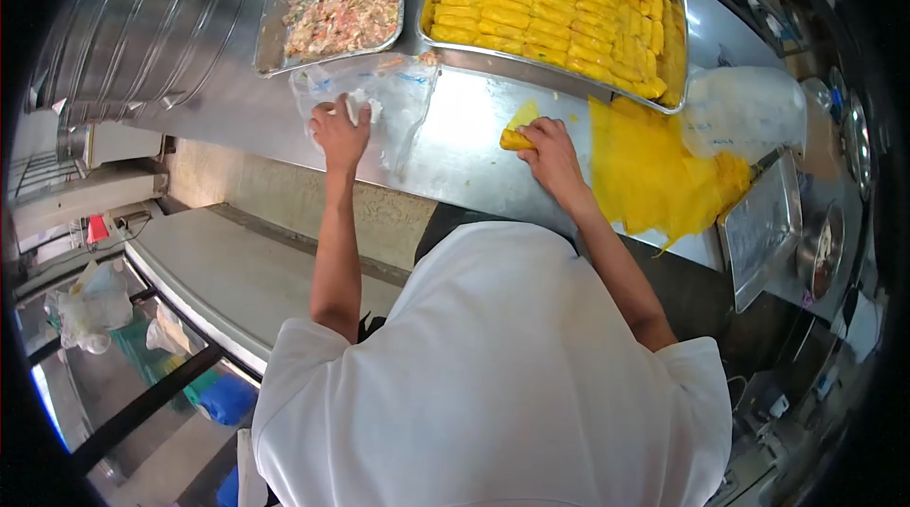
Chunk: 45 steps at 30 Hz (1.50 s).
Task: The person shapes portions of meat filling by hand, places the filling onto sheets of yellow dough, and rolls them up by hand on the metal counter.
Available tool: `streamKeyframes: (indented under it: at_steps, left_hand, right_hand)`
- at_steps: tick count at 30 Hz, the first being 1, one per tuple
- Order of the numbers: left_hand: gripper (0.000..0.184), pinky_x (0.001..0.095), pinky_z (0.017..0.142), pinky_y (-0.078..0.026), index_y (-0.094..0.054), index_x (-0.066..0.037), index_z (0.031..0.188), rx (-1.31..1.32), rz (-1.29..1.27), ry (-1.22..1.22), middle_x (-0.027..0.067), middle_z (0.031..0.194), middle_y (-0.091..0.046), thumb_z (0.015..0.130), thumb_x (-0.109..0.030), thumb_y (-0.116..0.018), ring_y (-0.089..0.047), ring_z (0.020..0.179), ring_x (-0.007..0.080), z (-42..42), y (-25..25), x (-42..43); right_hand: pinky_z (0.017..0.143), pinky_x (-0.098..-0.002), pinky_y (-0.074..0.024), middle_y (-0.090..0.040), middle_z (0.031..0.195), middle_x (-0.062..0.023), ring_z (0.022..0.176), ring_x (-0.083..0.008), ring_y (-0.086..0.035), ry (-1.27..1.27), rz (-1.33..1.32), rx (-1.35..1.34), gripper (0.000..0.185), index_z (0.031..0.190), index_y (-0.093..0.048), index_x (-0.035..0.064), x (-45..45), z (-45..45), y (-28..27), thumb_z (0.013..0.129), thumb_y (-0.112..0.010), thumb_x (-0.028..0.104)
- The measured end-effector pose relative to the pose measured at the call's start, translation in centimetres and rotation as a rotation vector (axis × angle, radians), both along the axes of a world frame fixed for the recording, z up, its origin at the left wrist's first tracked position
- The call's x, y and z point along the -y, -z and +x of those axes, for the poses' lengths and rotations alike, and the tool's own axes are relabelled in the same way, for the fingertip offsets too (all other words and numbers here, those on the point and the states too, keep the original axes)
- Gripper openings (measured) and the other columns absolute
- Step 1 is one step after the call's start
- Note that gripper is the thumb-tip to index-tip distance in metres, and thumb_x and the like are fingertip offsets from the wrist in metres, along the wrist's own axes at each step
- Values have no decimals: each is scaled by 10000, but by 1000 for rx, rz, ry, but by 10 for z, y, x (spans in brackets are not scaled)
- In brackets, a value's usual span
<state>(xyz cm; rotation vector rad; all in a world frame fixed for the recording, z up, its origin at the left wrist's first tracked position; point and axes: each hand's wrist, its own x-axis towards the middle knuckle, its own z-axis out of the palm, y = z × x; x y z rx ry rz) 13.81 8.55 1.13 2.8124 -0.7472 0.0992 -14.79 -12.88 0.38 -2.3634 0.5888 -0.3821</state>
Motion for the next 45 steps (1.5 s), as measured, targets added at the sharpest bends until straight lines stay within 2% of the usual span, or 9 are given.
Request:
streamKeyframes:
  at_steps: [4, 8, 11, 14, 21, 27, 31, 36, 45]
  left_hand:
    - [548, 517, 914, -377, -542, -106, 1282, 22, -150, 36, 228, 1174, -449, 822, -372, -675, -437, 1061, 397, -15, -22, 10]
    - [479, 406, 960, -375, -541, -66, 1280, -76, -337, 419, 203, 1098, -521, 856, -253, -664, -471, 1064, 344, -65, -29, 38]
    - [482, 418, 992, -358, -555, -85, 1292, -386, -350, 681, 187, 1223, -468, 855, -260, -656, -432, 1134, 344, -112, -33, 74]
    - [437, 491, 1006, -325, -565, -152, 1295, -259, -206, 939, 227, 1351, -384, 907, -352, -553, -371, 1200, 403, -132, -13, 108]
    - [444, 554, 1003, -273, -539, -216, 1330, -137, -125, 852, 193, 1429, -326, 949, -415, -429, -313, 1255, 426, -125, -3, 138]
    - [316, 411, 911, -405, -678, -119, 1127, -309, -340, 983, 126, 1109, -585, 828, -224, -686, -520, 1037, 308, -132, 6, 107]
    - [214, 418, 824, -388, -709, -121, 1031, -238, -388, 914, 112, 1032, -576, 850, -218, -651, -500, 983, 292, -137, 18, 123]
    - [258, 419, 849, -385, -680, -127, 1104, -256, -351, 846, 106, 1051, -570, 862, -201, -633, -490, 1008, 295, -135, 14, 135]
    - [348, 457, 847, -379, -631, -127, 1179, -200, -288, 808, 122, 1127, -525, 841, -213, -641, -458, 1030, 322, -135, 19, 155]
  right_hand:
    - [915, -390, -450, -601, 1070, -97, 1033, -317, -524, 116, -15, 82, 407, 1082, -670, 74, -7, -6, -5, 682, -737, 35]
    - [903, -384, -468, -594, 1103, -90, 1047, -308, -526, 140, -27, 104, 376, 1071, -669, 76, -6, -14, 3, 701, -729, 43]
    - [888, -384, -477, -602, 1105, -92, 1039, -301, -537, 142, -20, 101, 331, 1041, -678, 75, -6, -16, 10, 715, -725, 50]
    - [867, -385, -488, -614, 1076, -89, 1023, -298, -547, 141, -21, 113, 294, 1016, -686, 73, -6, -15, 8, 724, -707, 42]
    - [869, -379, -484, -621, 1062, -99, 1011, -295, -553, 148, -39, 122, 266, 1004, -691, 55, -8, -18, 5, 741, -669, 28]
    - [868, -390, -477, -605, 1108, -115, 1045, -317, -535, 185, -96, 49, 265, 1027, -673, 35, -4, -9, 15, 765, -632, 32]
    - [868, -404, -471, -602, 1103, -116, 1041, -325, -531, 247, -165, 67, 266, 1027, -664, 27, -2, -3, 13, 765, -622, 21]
    - [852, -413, -460, -591, 1095, -126, 1017, -319, -528, 169, -139, 280, 262, 1020, -667, 46, 4, 0, 27, 774, -586, 7]
    - [867, -453, -412, -549, 1197, -128, 1094, -322, -489, 241, -240, 113, 305, 1106, -627, 55, 20, 14, 25, 811, -640, 130]
